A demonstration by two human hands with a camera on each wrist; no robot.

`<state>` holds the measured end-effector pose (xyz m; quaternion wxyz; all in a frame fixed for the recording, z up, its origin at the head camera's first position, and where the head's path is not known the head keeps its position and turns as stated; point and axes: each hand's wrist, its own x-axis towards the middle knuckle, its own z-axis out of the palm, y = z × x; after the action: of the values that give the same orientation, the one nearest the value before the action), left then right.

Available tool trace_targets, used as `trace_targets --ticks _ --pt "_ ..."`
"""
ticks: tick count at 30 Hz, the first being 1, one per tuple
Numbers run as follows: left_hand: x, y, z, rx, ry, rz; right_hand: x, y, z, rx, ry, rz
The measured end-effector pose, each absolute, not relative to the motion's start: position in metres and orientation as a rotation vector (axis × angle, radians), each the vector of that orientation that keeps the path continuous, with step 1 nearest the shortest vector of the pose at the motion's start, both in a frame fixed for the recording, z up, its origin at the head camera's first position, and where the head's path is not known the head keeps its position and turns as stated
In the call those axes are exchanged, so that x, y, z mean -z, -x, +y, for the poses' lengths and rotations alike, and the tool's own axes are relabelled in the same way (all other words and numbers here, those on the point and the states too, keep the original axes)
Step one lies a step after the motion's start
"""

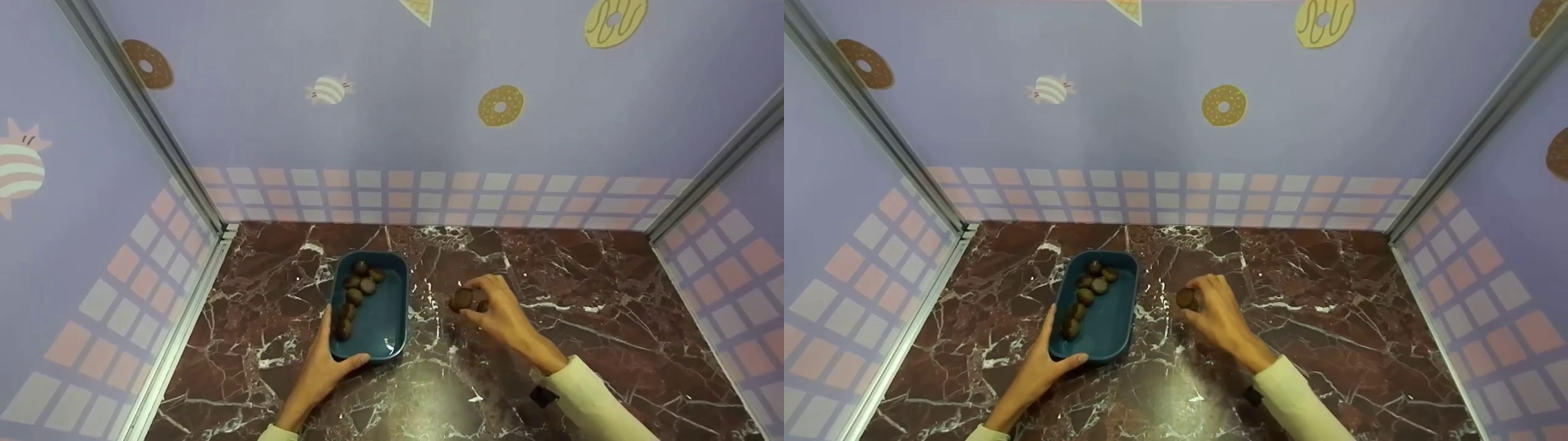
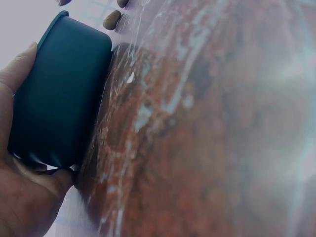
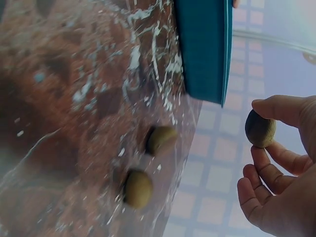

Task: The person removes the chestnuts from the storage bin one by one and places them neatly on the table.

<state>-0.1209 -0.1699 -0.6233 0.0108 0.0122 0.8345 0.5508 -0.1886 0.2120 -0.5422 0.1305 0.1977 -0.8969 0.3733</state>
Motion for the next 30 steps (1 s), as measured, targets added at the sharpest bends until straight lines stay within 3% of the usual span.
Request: trace_targets --ticks 30 --pt "0.622 0.121 -0.170 -1.702 -0.034 2.593 0.593 0.180 0.297 -1.060 -0.310 -2.604"
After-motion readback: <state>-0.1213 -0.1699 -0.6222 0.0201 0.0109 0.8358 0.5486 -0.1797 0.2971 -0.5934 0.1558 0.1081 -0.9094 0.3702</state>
